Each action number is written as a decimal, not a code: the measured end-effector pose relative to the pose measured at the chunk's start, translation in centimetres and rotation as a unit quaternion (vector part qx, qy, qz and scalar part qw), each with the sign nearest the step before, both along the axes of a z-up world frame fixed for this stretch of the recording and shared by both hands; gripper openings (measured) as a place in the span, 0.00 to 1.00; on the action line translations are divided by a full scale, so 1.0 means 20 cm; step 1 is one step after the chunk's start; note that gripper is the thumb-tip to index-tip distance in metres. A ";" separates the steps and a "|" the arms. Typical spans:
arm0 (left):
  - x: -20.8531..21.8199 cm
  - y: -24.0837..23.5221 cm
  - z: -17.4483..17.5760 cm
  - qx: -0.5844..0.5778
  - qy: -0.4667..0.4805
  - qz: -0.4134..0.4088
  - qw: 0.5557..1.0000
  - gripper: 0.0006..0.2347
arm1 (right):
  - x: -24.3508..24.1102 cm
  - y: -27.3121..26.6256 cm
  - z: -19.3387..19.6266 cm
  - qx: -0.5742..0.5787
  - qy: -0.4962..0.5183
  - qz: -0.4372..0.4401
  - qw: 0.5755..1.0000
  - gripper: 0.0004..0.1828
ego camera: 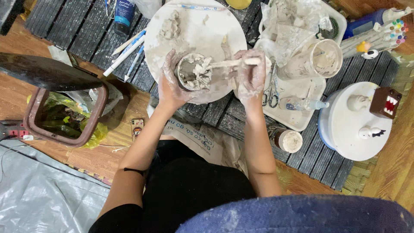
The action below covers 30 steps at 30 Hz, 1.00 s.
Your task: The person mixes a white clay-like substance in a small container using a wooden stick and their hands. They repeatedly stir, scrape, and knead the material to achieve a consistent texture, occasionally transferring portions between the container and a nearby plate.
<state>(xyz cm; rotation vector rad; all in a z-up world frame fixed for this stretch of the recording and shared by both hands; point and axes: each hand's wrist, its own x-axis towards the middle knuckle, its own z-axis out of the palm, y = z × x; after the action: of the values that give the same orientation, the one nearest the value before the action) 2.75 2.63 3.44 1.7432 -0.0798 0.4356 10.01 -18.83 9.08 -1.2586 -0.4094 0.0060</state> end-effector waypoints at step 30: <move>-0.01 0.01 0.11 0.306 0.011 0.111 0.945 0.43 | -0.26 -0.22 -0.14 -0.145 0.073 -0.027 0.986 0.13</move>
<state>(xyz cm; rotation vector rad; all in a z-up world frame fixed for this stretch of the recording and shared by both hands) 2.51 2.88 5.66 2.3841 -0.0007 0.5981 4.81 -23.26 6.32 -1.5449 -0.2525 0.1151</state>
